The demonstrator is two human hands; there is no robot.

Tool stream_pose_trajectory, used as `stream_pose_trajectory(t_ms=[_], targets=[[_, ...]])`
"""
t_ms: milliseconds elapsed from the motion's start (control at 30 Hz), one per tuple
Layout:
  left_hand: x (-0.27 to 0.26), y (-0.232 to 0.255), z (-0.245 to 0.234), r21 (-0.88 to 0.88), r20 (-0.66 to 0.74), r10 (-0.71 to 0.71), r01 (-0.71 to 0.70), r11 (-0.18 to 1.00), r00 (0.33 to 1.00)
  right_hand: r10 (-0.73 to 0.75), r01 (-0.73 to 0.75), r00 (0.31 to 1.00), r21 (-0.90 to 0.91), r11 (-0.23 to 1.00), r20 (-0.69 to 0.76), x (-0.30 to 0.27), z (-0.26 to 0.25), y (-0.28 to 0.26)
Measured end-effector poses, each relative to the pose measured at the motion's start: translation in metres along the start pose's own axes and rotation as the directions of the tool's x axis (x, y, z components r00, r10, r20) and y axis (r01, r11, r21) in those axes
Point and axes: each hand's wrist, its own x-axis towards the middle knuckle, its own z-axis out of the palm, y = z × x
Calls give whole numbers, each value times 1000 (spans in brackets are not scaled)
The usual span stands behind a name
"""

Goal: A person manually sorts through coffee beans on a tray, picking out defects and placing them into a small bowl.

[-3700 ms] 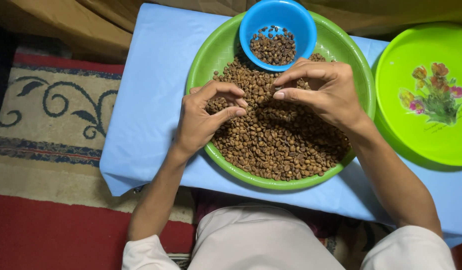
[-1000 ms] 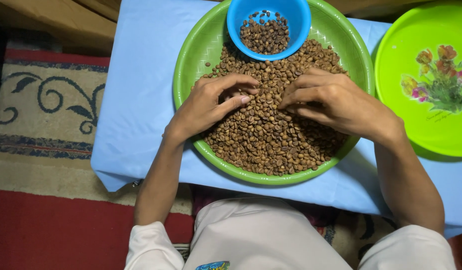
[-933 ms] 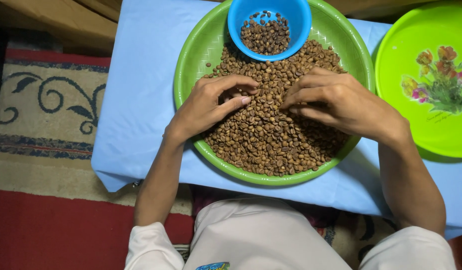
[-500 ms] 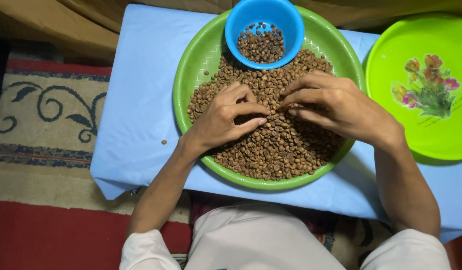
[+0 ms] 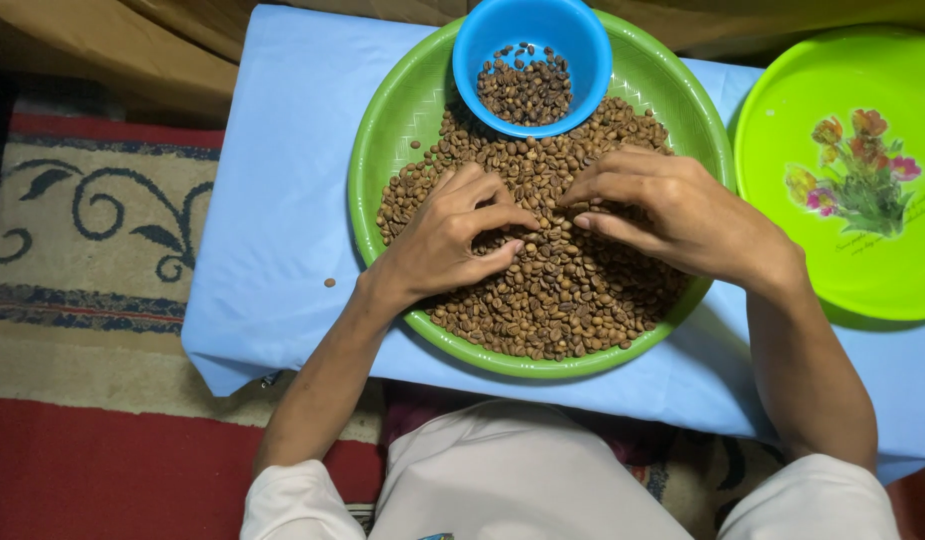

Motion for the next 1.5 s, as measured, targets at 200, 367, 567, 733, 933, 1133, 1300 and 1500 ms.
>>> stream_pose_trajectory(t_ms=[200, 367, 567, 733, 933, 1133, 1300, 1500], targets=[[2, 8, -4, 45, -6, -6, 6, 999, 1000, 9, -9, 1000, 12, 1000, 3, -1, 0, 0], [0, 2, 0, 70, -18, 12, -10, 998, 1000, 10, -10, 1000, -2, 1000, 1, -2, -1, -1], [-1, 1, 2, 147, -30, 50, -45, 988, 998, 11, -11, 1000, -1, 1000, 7, -2, -1, 0], [0, 3, -2, 170, -26, 49, -44, 984, 998, -9, 9, 1000, -15, 1000, 3, 0, 0, 1], [1, 11, -14, 55, -45, 19, -16, 998, 999, 4, -4, 1000, -4, 1000, 0, -1, 0, -2], [-1, 16, -33, 35, -155, -108, 115, 993, 982, -59, 37, 983, -124, 992, -175, 11, 30, 10], [-2, 2, -33, 200, -229, -157, 204, 958, 961, -14, -33, 973, -198, 980, -231, 25, 44, 18], [-3, -1, -19, 54, -120, -194, 202, 978, 974, 64, -71, 995, -109, 991, -75, 38, 42, 25]])
